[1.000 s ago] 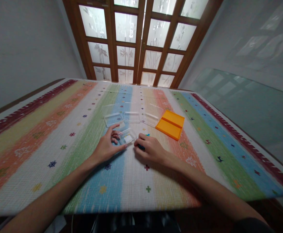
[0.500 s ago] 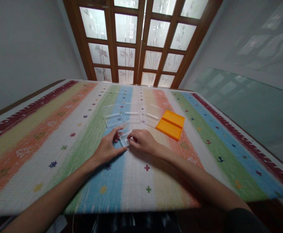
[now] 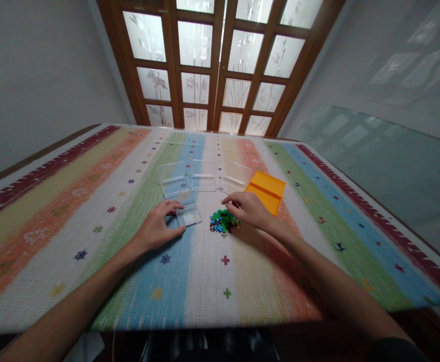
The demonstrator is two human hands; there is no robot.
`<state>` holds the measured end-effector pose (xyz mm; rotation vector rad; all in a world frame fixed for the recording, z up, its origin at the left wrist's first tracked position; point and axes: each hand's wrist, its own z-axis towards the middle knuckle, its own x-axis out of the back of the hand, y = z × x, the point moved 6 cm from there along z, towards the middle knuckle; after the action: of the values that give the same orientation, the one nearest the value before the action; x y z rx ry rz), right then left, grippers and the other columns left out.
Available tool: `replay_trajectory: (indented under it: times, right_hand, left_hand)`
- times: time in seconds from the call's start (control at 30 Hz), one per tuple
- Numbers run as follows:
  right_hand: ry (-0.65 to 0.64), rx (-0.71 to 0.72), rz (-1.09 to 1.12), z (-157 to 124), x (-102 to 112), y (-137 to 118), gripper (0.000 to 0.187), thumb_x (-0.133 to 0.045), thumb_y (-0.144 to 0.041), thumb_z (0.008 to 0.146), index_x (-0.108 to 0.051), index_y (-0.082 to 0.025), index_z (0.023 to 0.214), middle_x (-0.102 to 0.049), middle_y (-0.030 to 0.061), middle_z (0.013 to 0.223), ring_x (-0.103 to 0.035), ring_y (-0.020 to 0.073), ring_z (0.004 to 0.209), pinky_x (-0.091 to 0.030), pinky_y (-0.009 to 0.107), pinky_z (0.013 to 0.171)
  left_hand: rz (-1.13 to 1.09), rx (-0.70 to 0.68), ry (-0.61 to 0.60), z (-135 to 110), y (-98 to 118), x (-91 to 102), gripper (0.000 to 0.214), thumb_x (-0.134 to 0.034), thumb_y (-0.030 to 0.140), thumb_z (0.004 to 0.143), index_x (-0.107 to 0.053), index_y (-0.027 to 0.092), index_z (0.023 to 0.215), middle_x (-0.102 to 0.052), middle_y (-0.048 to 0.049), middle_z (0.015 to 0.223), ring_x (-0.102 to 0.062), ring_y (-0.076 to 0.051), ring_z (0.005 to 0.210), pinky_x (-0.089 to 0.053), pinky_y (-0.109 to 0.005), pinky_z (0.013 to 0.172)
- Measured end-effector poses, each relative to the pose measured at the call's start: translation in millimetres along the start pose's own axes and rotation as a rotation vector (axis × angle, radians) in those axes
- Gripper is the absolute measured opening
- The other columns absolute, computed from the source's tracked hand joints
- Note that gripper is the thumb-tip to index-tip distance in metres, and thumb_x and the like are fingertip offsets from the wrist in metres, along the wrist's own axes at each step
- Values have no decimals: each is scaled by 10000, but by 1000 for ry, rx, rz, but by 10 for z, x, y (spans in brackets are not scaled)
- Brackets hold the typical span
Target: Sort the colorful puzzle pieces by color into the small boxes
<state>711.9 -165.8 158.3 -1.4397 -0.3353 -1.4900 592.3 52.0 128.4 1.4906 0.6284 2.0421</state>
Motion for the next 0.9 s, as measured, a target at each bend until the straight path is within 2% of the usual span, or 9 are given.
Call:
replay_trajectory:
  times: [0.17, 0.27, 0.37, 0.5, 0.77, 0.9]
  right_hand:
    - [-6, -64, 26, -288, 39, 289, 245, -536, -185, 848, -776, -178, 896, -749, 59, 798, -646, 171, 697, -430, 270, 658]
    - [-35, -84, 51, -410, 14, 358, 224, -545, -215, 860, -757, -169, 914, -740, 72, 802, -631, 176, 685, -434, 282, 653]
    - [-68, -92, 81, -471, -18, 375, 186, -558, -186, 825, -731, -172, 893, -729, 85, 810, -630, 185, 706, -448, 293, 671]
    - [-95, -82, 101, -498, -41, 353, 157, -555, -130, 751, -689, -190, 809, -702, 67, 785, -596, 173, 681, -429, 282, 639]
    - [-118, -35, 42, -549, -83, 275, 109, -598, -150, 763, -690, -182, 812, -658, 55, 766, -552, 175, 685, -389, 289, 638]
    - [-109, -30, 37, -545, -89, 260, 112, -594, -139, 779, -694, -179, 809, -655, 55, 761, -539, 168, 672, -381, 285, 631]
  left_hand:
    - [53, 27, 64, -185, -111, 297, 437, -714, 473, 734, -694, 209, 1082, -688, -107, 1199, -699, -278, 1022, -574, -479, 956]
    - [89, 106, 123, -340, -258, 514, 491, -716, 558, 733, -692, 212, 1081, -682, -109, 1204, -710, -278, 985, -579, -487, 953]
    - [132, 207, 166, -447, -407, 643, 548, -721, 601, 704, -681, 211, 1085, -684, -108, 1194, -720, -284, 954, -577, -496, 953]
    - [183, 286, 178, -466, -515, 662, 559, -713, 618, 685, -674, 226, 1082, -697, -95, 1189, -726, -288, 928, -574, -496, 940]
    - [194, 238, 163, -347, -520, 613, 540, -727, 622, 704, -690, 232, 1076, -731, -113, 1132, -709, -319, 949, -578, -500, 898]
    - [197, 238, 137, -335, -528, 596, 582, -739, 635, 693, -685, 232, 1109, -699, -133, 1225, -696, -334, 1006, -561, -523, 931]
